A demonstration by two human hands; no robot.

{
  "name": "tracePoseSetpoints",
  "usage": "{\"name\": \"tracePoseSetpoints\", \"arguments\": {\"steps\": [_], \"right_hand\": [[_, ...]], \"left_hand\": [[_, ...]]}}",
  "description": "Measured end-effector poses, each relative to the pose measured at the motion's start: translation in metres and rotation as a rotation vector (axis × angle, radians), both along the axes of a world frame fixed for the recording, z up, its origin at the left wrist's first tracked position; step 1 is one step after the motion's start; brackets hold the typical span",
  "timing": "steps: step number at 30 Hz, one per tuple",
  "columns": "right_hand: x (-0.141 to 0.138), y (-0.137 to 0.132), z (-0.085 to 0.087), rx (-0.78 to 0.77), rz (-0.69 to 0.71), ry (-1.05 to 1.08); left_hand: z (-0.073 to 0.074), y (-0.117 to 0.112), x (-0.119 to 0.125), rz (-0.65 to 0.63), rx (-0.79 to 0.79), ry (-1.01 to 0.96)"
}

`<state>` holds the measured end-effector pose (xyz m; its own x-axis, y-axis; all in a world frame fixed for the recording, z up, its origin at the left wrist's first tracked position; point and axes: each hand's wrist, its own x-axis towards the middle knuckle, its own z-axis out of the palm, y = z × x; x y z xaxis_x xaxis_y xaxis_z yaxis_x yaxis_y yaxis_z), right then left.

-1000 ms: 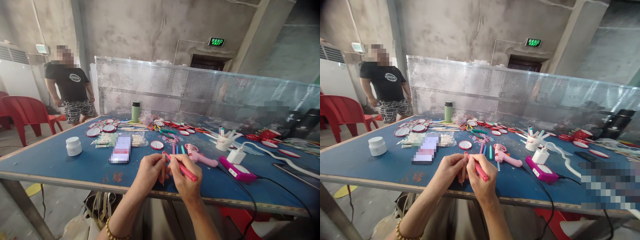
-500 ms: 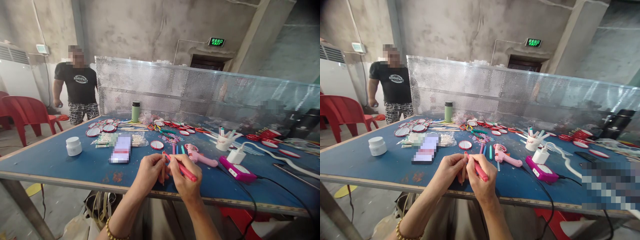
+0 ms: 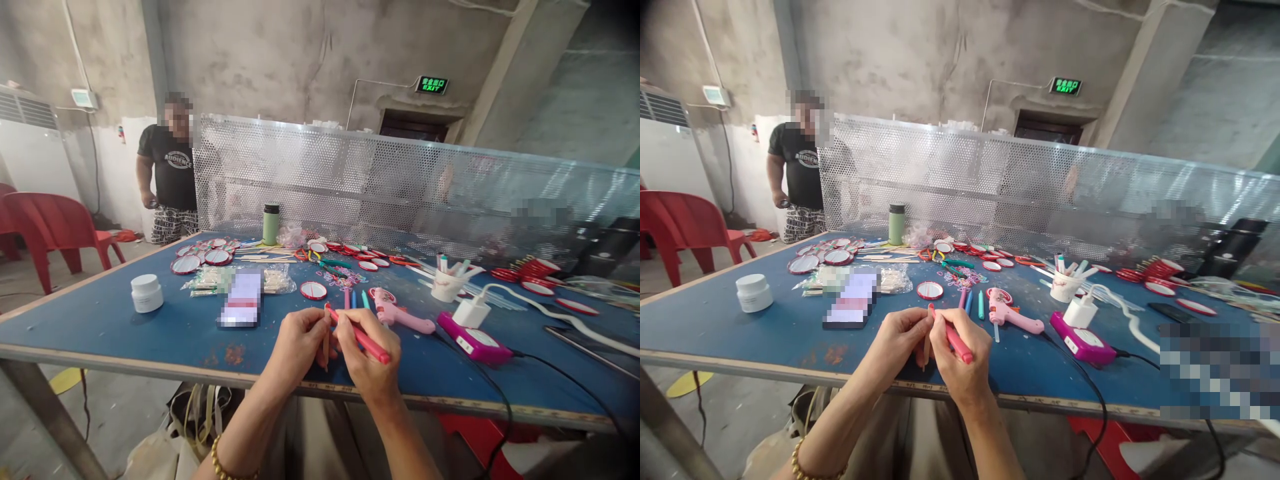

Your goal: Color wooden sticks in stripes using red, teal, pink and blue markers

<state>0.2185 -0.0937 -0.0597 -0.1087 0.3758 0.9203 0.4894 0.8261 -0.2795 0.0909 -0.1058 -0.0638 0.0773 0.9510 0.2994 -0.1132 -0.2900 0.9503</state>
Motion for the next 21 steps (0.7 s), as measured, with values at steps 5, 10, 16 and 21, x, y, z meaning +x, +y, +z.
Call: {"name": "tracePoseSetpoints", "arguments": {"steps": [5,10,16,21], "right_hand": [[-0.0002,0.0001,0.0007,0.0,-0.004,0.004],[-0.0003,0.0005,0.0012,0.006,0.002,0.005],[0.0003,0.0007,0.0007,0.0,-0.008,0.014],[-0.0005,-0.0005,0.0018,0.023,0.006,0.005]], "left_hand": [[-0.0005,0.0,0.0002,-0.003,-0.005,0.002],[-0.0008,0.0006,0.0004,0.0,-0.009,-0.004],[0.0005,0.0004,0.0003,-0.005,-0.008,0.009],[-0.0004,0.0006,0.0003,0.002,0.0,0.015]]}}
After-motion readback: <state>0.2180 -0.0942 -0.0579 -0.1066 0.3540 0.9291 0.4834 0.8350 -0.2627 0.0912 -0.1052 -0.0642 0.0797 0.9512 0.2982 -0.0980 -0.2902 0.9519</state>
